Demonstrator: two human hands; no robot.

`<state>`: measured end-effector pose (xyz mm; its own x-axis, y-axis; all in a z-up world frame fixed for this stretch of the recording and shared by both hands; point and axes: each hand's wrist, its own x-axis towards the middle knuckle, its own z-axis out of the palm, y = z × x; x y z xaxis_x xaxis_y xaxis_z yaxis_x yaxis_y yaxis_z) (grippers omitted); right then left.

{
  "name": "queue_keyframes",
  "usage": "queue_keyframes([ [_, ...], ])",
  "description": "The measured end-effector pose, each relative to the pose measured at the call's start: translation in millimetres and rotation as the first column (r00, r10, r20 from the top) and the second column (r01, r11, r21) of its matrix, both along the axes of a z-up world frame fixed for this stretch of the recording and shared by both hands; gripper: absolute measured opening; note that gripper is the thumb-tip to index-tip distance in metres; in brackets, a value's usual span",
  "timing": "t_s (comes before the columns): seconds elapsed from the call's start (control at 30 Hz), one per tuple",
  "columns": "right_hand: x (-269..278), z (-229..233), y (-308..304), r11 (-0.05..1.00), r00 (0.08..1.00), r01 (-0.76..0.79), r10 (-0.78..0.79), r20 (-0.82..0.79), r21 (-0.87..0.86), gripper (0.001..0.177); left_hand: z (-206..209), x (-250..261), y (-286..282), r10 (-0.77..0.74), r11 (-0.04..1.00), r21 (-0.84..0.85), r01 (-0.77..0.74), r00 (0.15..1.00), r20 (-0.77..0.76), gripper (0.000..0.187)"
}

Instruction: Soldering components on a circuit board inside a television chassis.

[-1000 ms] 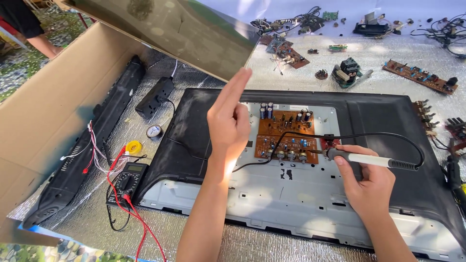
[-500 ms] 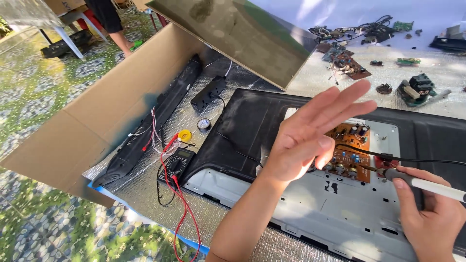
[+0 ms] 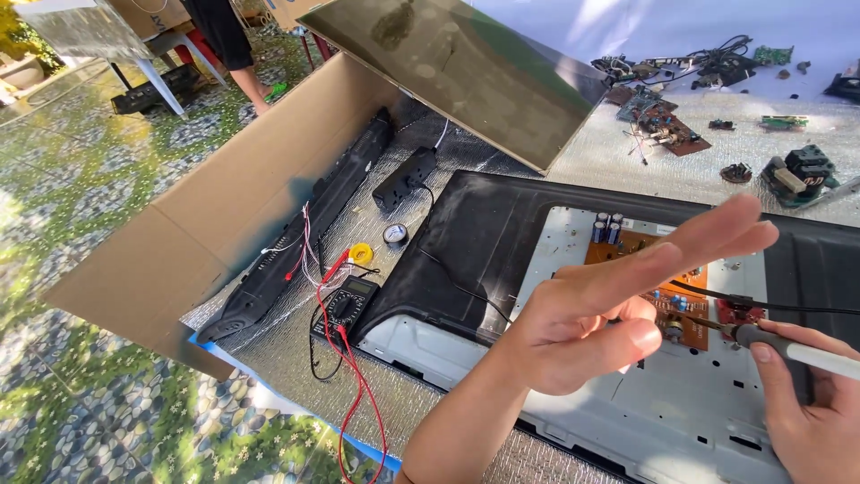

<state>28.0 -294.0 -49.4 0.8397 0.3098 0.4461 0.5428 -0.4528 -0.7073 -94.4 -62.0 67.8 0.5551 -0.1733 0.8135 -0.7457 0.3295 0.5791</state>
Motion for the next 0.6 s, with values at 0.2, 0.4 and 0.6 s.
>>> queue_keyframes([
  [0.2,-0.8,2.4,-1.7,0.999,0.997,-0.033,0.033,0.063,0.002,0.04,-0.9,3.8,4.4,-0.025,0.999,-0.021,0.025,1.0,0.008,0.067],
  [0.4,4.0,-5.8,-5.1,0.998,0.993,-0.054,0.052,0.105,0.018,0.04,1.9,7.7,9.9,-0.048,0.998,-0.044,0.049,0.999,0.016,0.066],
  [0.6,6.5,-12.8,-5.9,0.996,0.989,-0.045,0.034,0.146,0.075,0.031,5.5,24.7,22.9,0.587,0.789,0.34,-0.511,0.791,-0.173,0.027],
])
